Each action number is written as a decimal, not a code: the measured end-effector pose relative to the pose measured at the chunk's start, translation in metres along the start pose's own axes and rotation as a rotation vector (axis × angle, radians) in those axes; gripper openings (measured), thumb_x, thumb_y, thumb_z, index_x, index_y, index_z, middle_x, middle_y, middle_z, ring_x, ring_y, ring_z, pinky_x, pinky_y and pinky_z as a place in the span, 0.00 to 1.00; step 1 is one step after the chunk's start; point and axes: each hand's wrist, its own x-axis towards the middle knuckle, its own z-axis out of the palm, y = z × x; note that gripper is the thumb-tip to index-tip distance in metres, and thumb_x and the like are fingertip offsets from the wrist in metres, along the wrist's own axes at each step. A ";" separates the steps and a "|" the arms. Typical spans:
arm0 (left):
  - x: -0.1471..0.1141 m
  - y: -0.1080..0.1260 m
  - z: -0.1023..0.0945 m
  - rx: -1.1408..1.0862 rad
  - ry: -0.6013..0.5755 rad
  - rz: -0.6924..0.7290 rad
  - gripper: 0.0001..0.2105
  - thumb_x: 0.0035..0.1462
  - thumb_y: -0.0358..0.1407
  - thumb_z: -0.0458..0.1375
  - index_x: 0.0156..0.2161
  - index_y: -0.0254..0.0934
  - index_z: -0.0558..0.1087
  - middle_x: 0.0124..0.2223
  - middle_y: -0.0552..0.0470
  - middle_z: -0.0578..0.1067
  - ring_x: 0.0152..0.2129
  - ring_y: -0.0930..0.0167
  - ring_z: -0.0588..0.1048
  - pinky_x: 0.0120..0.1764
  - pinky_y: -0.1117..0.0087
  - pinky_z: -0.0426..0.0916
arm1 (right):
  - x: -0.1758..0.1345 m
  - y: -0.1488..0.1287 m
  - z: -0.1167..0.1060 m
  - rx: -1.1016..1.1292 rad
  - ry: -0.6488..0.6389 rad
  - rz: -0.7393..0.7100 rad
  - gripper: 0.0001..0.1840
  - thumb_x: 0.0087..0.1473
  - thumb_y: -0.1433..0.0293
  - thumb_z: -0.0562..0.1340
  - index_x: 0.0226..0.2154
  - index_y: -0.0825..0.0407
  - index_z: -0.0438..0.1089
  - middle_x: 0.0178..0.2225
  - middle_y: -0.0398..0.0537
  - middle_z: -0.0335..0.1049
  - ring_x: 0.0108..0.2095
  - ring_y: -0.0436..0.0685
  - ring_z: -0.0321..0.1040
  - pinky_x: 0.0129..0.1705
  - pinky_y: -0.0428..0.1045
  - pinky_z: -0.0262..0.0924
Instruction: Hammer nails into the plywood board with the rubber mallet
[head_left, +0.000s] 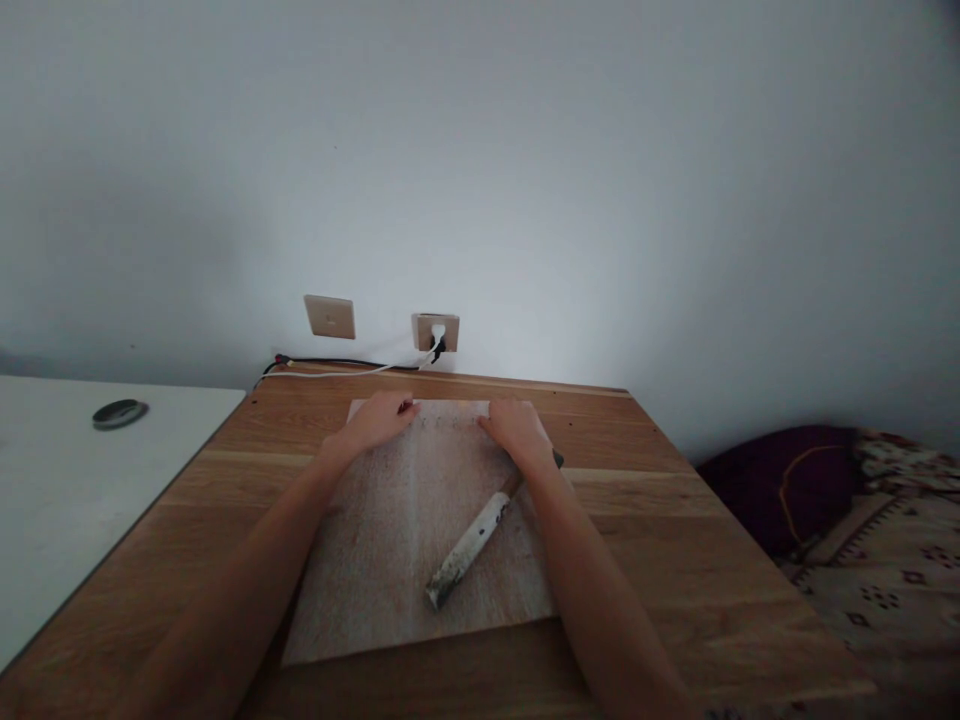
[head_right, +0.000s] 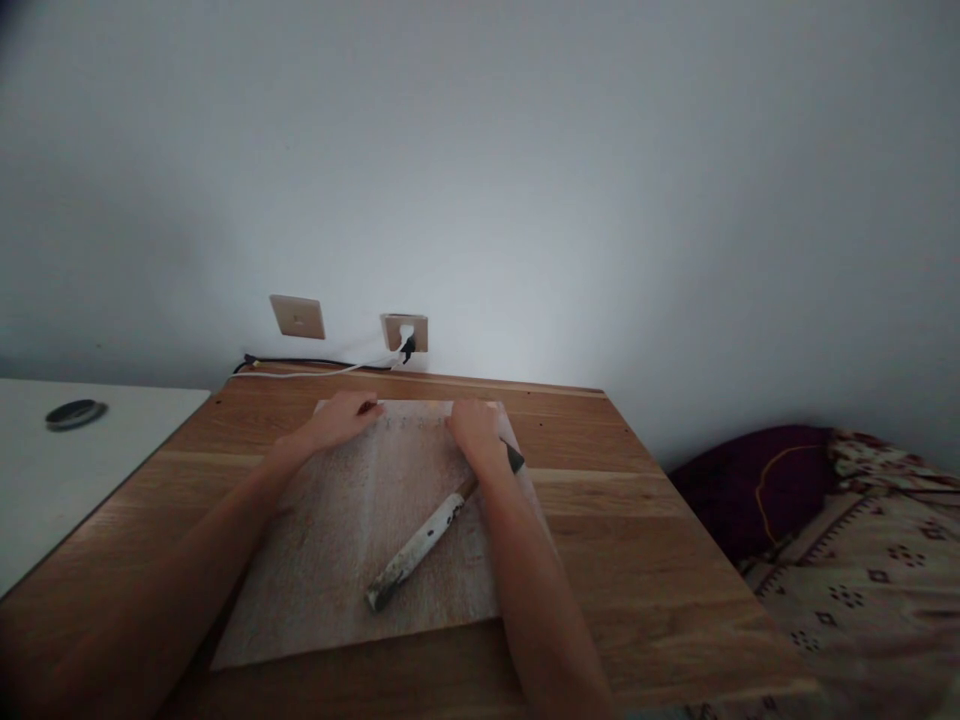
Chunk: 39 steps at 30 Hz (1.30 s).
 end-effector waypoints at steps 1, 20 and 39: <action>0.001 0.001 0.001 -0.130 0.028 -0.053 0.11 0.59 0.40 0.58 0.27 0.39 0.70 0.29 0.51 0.74 0.29 0.67 0.72 0.35 0.69 0.63 | 0.000 0.000 0.001 0.055 0.009 0.009 0.09 0.58 0.71 0.64 0.37 0.60 0.78 0.48 0.74 0.77 0.54 0.72 0.73 0.56 0.60 0.62; -0.009 0.024 0.008 0.290 -0.179 0.143 0.06 0.59 0.29 0.55 0.38 0.38 0.75 0.37 0.46 0.79 0.36 0.63 0.77 0.42 0.67 0.66 | 0.014 -0.008 0.007 0.332 0.042 -0.042 0.11 0.59 0.67 0.61 0.30 0.56 0.74 0.35 0.61 0.78 0.42 0.62 0.75 0.40 0.49 0.65; 0.011 0.019 0.009 -0.882 0.032 -0.330 0.10 0.57 0.38 0.53 0.25 0.39 0.63 0.21 0.58 0.62 0.16 0.75 0.58 0.21 0.73 0.53 | 0.026 -0.011 0.000 0.704 0.109 -0.040 0.15 0.61 0.68 0.48 0.23 0.48 0.59 0.19 0.38 0.57 0.20 0.51 0.59 0.24 0.45 0.54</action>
